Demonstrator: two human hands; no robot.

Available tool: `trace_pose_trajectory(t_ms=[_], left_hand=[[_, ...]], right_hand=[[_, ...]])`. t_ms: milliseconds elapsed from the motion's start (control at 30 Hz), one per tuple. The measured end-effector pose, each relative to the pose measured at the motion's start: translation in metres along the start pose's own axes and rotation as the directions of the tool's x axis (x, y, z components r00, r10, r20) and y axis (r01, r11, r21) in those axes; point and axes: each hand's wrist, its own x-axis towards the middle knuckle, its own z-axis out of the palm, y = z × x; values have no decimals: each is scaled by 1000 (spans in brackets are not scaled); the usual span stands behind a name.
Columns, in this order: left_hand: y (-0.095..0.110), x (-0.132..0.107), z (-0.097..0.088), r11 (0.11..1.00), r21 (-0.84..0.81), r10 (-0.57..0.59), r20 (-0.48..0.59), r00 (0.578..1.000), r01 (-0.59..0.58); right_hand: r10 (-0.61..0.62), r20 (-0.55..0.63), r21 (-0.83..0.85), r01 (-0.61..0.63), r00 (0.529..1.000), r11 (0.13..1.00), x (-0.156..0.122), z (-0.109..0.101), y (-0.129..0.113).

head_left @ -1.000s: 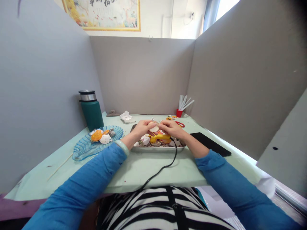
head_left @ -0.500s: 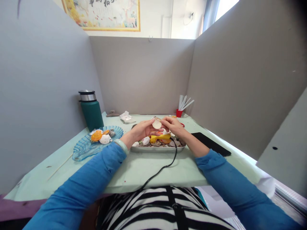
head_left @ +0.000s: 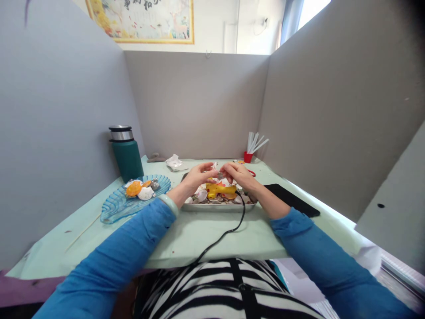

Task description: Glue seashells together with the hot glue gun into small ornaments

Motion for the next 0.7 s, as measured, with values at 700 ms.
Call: trace_pose_trajectory(t_ms=[700], left_hand=[[-5,4,-7,872,462,235,-107,966,-161]], right_hand=[[-64,-18,-223,59,998,973,-2,4,-6]])
